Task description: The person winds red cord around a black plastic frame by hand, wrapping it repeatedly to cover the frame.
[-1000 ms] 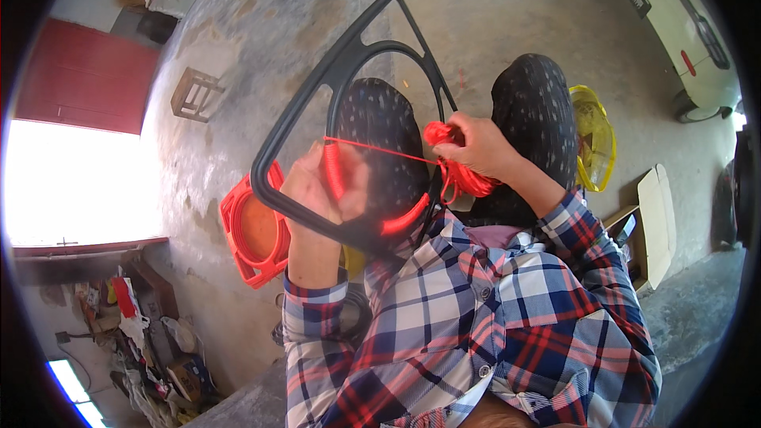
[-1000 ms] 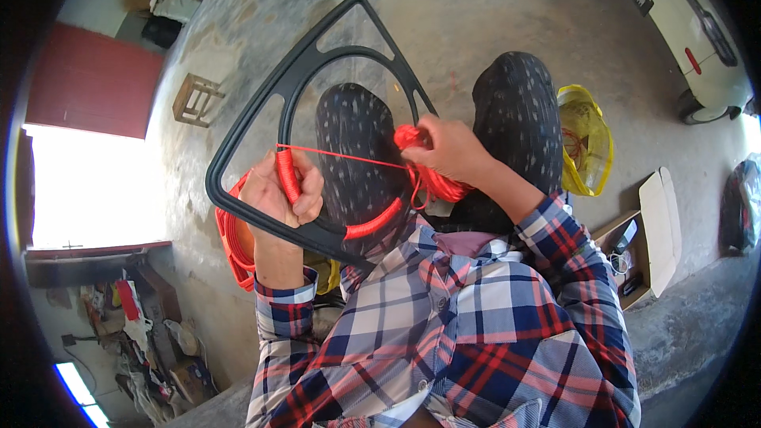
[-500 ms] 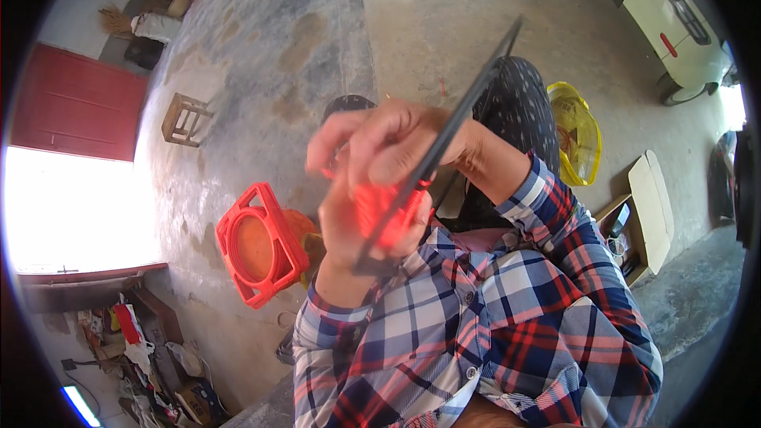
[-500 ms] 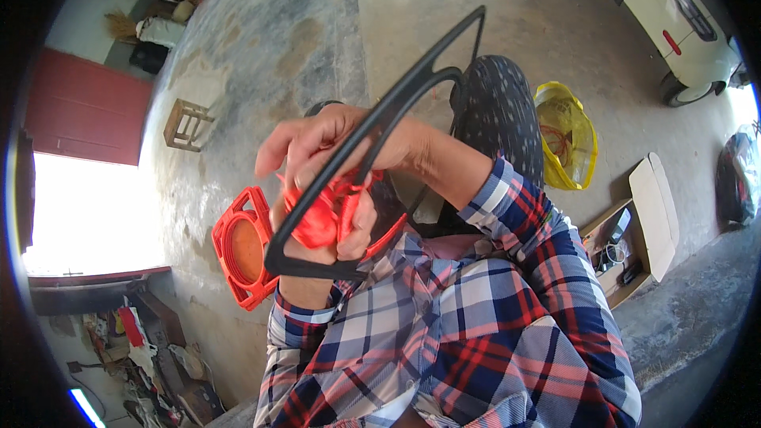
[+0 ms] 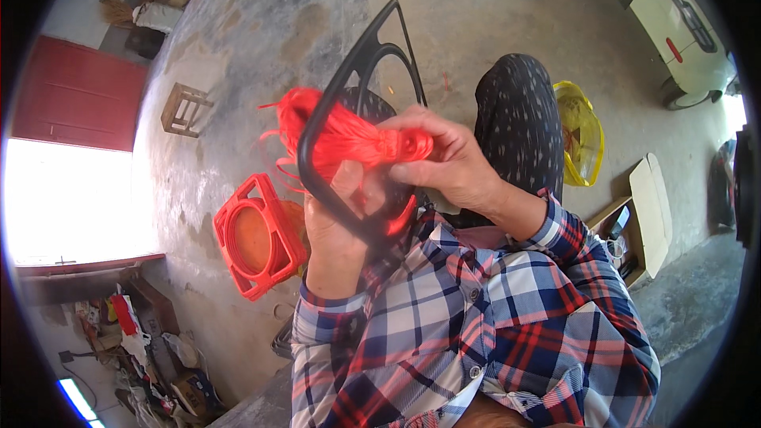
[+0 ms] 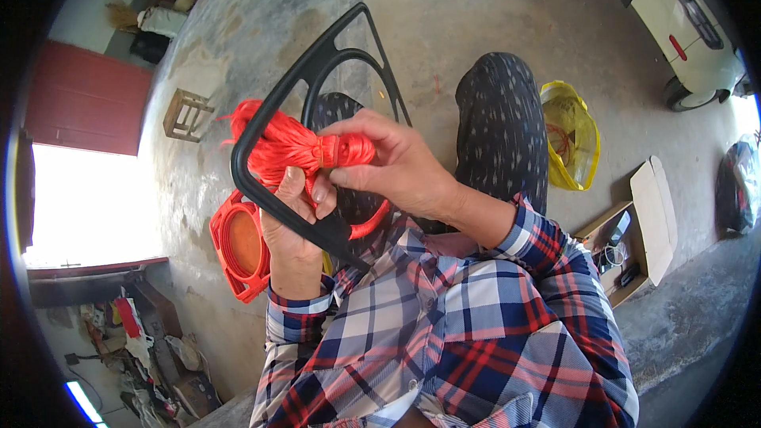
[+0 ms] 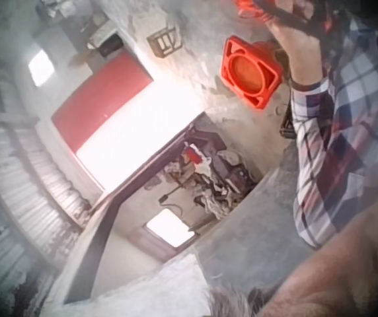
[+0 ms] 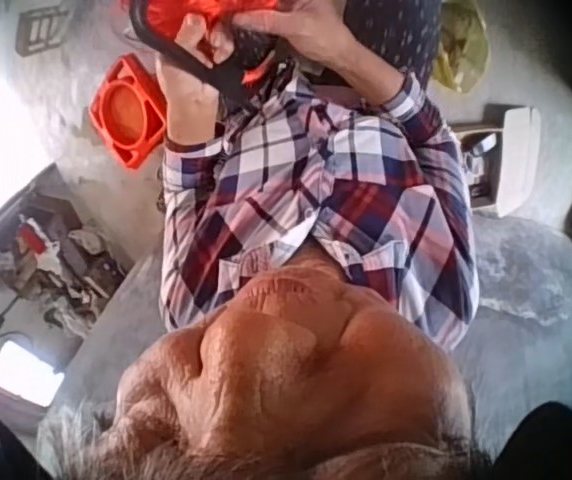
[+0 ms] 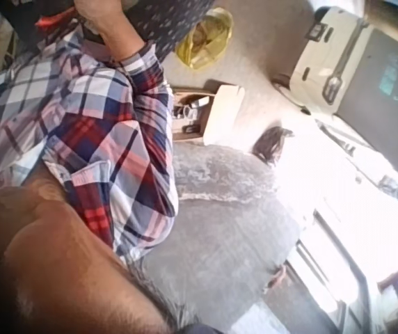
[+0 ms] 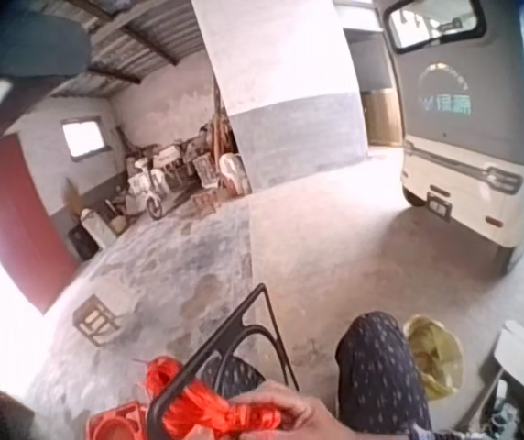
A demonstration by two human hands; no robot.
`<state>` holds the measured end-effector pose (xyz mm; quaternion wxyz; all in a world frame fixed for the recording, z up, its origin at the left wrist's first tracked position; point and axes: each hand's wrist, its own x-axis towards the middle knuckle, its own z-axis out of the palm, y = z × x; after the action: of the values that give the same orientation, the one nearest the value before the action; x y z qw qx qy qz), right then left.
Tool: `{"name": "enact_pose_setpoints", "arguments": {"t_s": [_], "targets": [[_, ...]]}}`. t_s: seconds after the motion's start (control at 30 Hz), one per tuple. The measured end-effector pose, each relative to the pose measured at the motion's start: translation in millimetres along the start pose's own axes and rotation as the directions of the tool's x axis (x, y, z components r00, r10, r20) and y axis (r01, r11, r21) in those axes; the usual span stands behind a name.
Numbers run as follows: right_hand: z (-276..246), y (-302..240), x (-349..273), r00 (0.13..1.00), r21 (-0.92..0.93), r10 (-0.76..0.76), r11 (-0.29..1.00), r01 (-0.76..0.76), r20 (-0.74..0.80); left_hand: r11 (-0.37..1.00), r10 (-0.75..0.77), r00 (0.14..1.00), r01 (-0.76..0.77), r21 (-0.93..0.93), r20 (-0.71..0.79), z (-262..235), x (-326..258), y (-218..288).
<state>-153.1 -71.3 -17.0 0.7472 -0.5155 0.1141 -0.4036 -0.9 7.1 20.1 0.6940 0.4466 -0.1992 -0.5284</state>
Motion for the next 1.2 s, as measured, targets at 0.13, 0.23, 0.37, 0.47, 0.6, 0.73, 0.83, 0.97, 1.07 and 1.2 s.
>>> {"name": "enact_pose_setpoints", "arguments": {"t_s": [0.13, 0.23, 0.37, 0.47, 0.6, 0.73, 0.83, 0.97, 1.07, 1.2], "targets": [[-17.6, -25.5, 13.3, 0.942, 0.234, -0.176, 0.940, 0.247, -0.286, 0.998, 0.006, 0.984, 0.004, -0.058, 0.181, 2.6, 0.6, 6.8], [-46.3, -47.0, 29.0, 0.882, 0.448, -0.012, 0.858, 0.251, -0.471, 0.987, -0.055, 0.971, 0.087, -0.133, 0.232, -17.2, -1.1, 15.8], [-110.5, -44.0, 20.8, 0.969, 0.773, -0.213, 0.590, 0.232, -0.129, 0.994, 0.008, 0.982, 0.012, -0.105, 0.187, -28.7, 5.9, 20.5], [-124.6, -21.2, 2.7, 0.988, 0.853, -0.150, 0.520, 0.053, 0.030, 0.999, -0.031, 0.982, 0.038, -0.034, 0.187, -49.9, 16.2, 30.9], [-112.0, 2.4, -11.7, 0.985, 0.680, 0.152, 0.731, -0.054, -0.085, 0.993, -0.102, 0.993, 0.106, -0.059, 0.056, -48.8, 16.3, 35.5], [-114.7, 24.7, -15.2, 0.933, 0.533, 0.293, 0.834, -0.143, -0.208, 0.987, -0.127, 0.982, 0.139, -0.080, 0.140, -54.5, 22.1, 34.0], [-109.0, 49.7, -12.3, 0.894, 0.186, 0.288, 0.954, -0.235, -0.344, 0.984, -0.118, 0.974, 0.141, -0.110, 0.192, -52.2, 21.6, 33.1], [-75.5, 70.6, -5.5, 0.933, -0.634, 0.238, 0.686, -0.358, -0.269, 0.977, -0.212, 0.962, 0.205, 0.057, 0.171, -39.1, 18.7, 31.3], [-50.8, 68.2, 2.0, 0.926, -0.809, 0.309, 0.474, -0.348, -0.218, 0.977, -0.186, 0.979, 0.176, 0.117, 0.081, -23.3, 10.2, 30.3], [-47.3, 60.4, 1.3, 0.932, -0.864, 0.327, 0.412, -0.289, -0.156, 0.966, -0.243, 0.960, 0.226, 0.124, 0.137, -27.4, 12.3, 30.0]]}}
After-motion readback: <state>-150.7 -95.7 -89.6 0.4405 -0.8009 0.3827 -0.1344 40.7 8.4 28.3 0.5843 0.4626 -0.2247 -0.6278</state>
